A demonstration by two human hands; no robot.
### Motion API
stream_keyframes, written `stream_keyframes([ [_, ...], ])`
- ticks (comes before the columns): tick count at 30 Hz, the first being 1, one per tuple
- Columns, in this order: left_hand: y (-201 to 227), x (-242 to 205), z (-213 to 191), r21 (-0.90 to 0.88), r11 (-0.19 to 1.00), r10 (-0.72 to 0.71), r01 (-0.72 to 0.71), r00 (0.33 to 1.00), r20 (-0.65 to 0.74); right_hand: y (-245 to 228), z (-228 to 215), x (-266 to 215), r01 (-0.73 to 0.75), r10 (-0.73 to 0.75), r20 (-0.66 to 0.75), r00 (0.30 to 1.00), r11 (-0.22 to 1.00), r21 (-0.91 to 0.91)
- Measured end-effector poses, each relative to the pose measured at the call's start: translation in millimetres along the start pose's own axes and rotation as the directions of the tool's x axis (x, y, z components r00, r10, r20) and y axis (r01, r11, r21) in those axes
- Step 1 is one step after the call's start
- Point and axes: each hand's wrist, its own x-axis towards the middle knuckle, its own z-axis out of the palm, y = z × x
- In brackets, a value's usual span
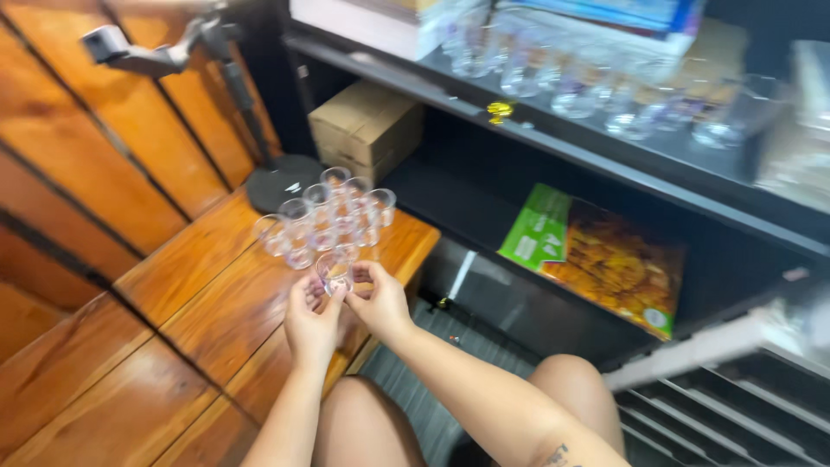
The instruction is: The person takes small clear glasses from a wooden table and places them into a black cabinet shelf. The person handles the glasses one by one, arranging them in a row on the shelf next to a green package.
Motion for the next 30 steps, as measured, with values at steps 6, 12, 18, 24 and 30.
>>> stream_keyframes([
  [6, 91, -32, 58, -0.141, 0.975, 0.182, -0.172, 0.981, 0.062, -66, -88, -5, 0.123, -0.130, -0.169, 0.977, 0.991, -0.049],
  [12, 224, -70, 123, -0.318, 0.876, 0.443, -0.362, 0.865, 0.236, -143, -202, -11, 0.330, -0.368, -0.375, 0.851, 0.930, -0.164],
  [18, 325, -102, 183, -0.485, 0.758, 0.615, -0.437, 0.726, 0.308, -212, -296, -14, 0.448, -0.588, -0.473, 0.656, 0.808, -0.382],
  [24, 358, -110, 239, -0.487, 0.761, 0.633, -0.428, 0.653, 0.415, -235, -348, -7, 0.411, -0.623, -0.530, 0.575, 0.780, -0.472],
  [30, 360, -110, 272, -0.487, 0.763, 0.635, -0.425, 0.631, 0.446, -231, -376, 9, 0.244, -0.572, -0.583, 0.577, 0.802, -0.545],
])
